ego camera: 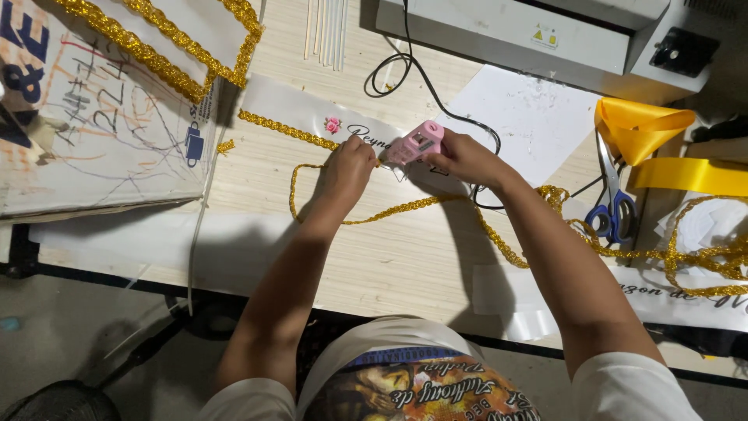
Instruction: The person decorates white sashes with gold tinsel trim using a hot glue gun. They apply glue to the sash and press the tinsel along the edge, repeating the process to attach the trim to multiple sashes on a work table.
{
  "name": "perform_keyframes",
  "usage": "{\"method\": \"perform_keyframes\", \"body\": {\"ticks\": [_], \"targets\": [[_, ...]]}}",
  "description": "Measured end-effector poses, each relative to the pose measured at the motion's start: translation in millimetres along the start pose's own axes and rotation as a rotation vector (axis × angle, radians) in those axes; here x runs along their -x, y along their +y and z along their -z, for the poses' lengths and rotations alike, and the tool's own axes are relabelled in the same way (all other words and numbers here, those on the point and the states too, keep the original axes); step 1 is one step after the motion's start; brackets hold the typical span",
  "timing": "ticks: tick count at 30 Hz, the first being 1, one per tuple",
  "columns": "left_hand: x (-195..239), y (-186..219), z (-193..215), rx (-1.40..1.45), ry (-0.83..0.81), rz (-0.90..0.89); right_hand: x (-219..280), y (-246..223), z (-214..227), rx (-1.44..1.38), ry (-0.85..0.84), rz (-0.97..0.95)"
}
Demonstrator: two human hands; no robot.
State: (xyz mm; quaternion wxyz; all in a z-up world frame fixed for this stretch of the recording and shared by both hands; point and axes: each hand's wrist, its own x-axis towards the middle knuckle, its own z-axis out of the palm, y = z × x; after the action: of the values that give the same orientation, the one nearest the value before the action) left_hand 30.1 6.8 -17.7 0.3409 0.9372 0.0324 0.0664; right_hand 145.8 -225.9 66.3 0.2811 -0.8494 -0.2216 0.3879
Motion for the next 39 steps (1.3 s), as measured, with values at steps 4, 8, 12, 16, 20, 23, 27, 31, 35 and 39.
{"method": "perform_keyframes", "body": {"ticks": [4,8,12,16,20,23,27,31,35,39], "targets": [[-1.1,-2.1,-2.6,0.02,-0.013,0.007,-3.1,0.9,-2.2,0.029,-0.006,-0.007],[-0.2,-3.6,-5.6,0.014,-0.014,0.005,-3.5,2.0,-3.1,0.058,0.005,0.058],[-0.4,0.4,-2.3,0.01,-0.014,0.007,-1.5,-2.5,-2.6,0.095,0.011,0.047],[-0.2,2.7,-0.4,0.005,-0.005,0.003,1.7,-8.5,0.1,0.08,0.006,0.012],[0.6,-4.3,-7.5,0.006,0.004,-0.017,2.9,-5.6,-1.3,0.043,0.015,0.013],[0.2,-8.1,-11.4,0.0,0.008,-0.023,0.6,-0.5,-3.3,0.069,0.019,0.012],[0.1,-8.4,-11.8,-0.002,0.006,-0.017,1.2,-4.6,-2.8,0.084,0.007,0.002],[0.3,-10.1,-13.6,0.002,0.013,-0.016,0.4,-2.0,-6.3,0.116,0.011,0.048],[0.5,-6.6,-10.0,-0.018,0.011,-0.011,3.4,-5.4,-7.1,0.235,0.02,0.103],[0.2,-8.1,-12.6,-0.026,0.012,-0.001,27.7,-30.5,-1.6,0.375,-0.007,0.026]]}}
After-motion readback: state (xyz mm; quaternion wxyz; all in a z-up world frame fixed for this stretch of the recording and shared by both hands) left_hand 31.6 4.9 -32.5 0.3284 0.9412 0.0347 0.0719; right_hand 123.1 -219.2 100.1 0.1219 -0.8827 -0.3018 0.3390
